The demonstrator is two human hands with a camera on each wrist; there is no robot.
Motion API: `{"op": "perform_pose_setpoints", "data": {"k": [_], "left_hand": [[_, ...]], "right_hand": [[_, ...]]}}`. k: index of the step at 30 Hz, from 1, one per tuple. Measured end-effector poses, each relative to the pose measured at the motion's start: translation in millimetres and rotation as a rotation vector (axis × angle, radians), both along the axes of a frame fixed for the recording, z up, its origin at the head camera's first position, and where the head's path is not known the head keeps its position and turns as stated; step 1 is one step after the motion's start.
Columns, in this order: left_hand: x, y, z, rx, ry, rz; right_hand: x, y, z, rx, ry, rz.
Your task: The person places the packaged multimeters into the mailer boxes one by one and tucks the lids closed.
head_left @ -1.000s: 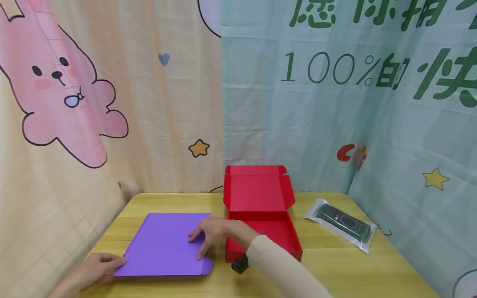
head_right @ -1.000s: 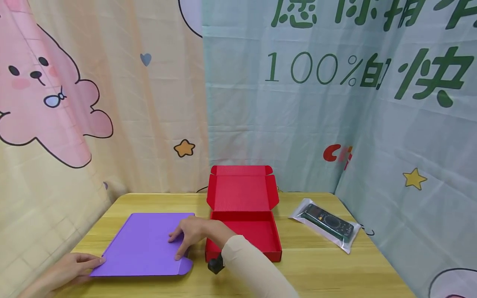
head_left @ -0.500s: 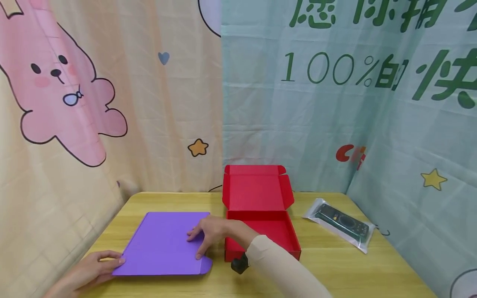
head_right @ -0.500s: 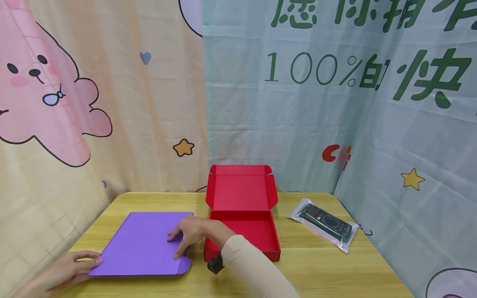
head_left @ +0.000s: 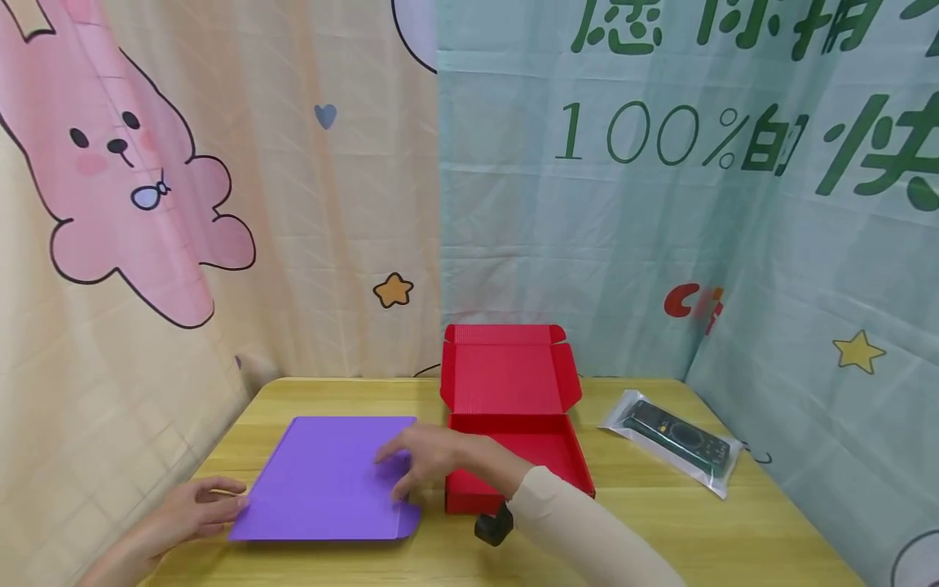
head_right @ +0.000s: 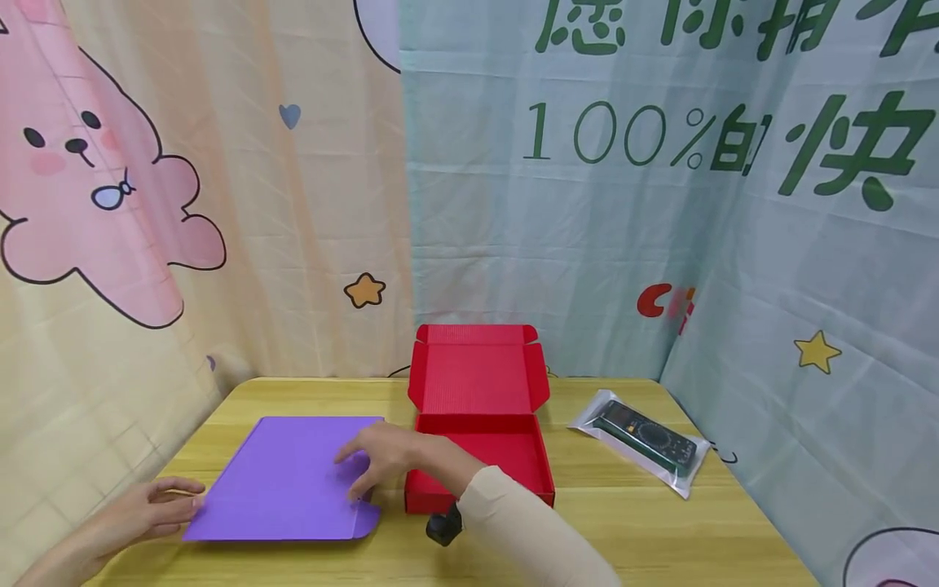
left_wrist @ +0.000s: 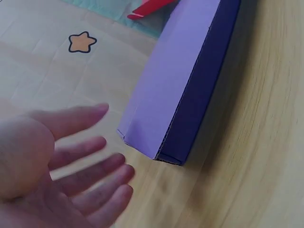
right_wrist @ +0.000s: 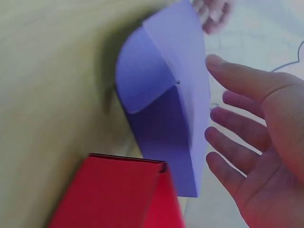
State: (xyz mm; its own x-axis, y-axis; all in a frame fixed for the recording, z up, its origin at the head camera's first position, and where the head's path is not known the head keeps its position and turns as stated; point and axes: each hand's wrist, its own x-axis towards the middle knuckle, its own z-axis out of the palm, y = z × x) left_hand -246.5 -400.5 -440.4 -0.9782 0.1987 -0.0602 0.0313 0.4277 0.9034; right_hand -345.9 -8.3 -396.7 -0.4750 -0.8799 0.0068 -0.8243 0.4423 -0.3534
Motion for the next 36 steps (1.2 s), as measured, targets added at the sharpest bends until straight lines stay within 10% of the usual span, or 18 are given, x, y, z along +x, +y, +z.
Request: {"op": "perform_pose_setpoints", "data": {"k": [6,14,23,36], "left_hand": [[-6.2,17.6,8.5,-0.310,0.298,0.058],[-18.1,29.1,-7.1,-0.345,0.627,-0.058],[-19.1,29.7,-15.1,-0.347,0.664,-0.040],[-13.3,31.9,-12.1,-0.332,0.509,0.017]], "right_hand": [[17.4,21,-1.8,-0.051,0.026,-0.007],[49.6,48,-20.6,-0.249,-0.234,-0.163],[84.5,58,-64.7,-0.478,-0.556,-0.367],[90.3,25,-77.8,-0.615,-0.543,-0.478]]}}
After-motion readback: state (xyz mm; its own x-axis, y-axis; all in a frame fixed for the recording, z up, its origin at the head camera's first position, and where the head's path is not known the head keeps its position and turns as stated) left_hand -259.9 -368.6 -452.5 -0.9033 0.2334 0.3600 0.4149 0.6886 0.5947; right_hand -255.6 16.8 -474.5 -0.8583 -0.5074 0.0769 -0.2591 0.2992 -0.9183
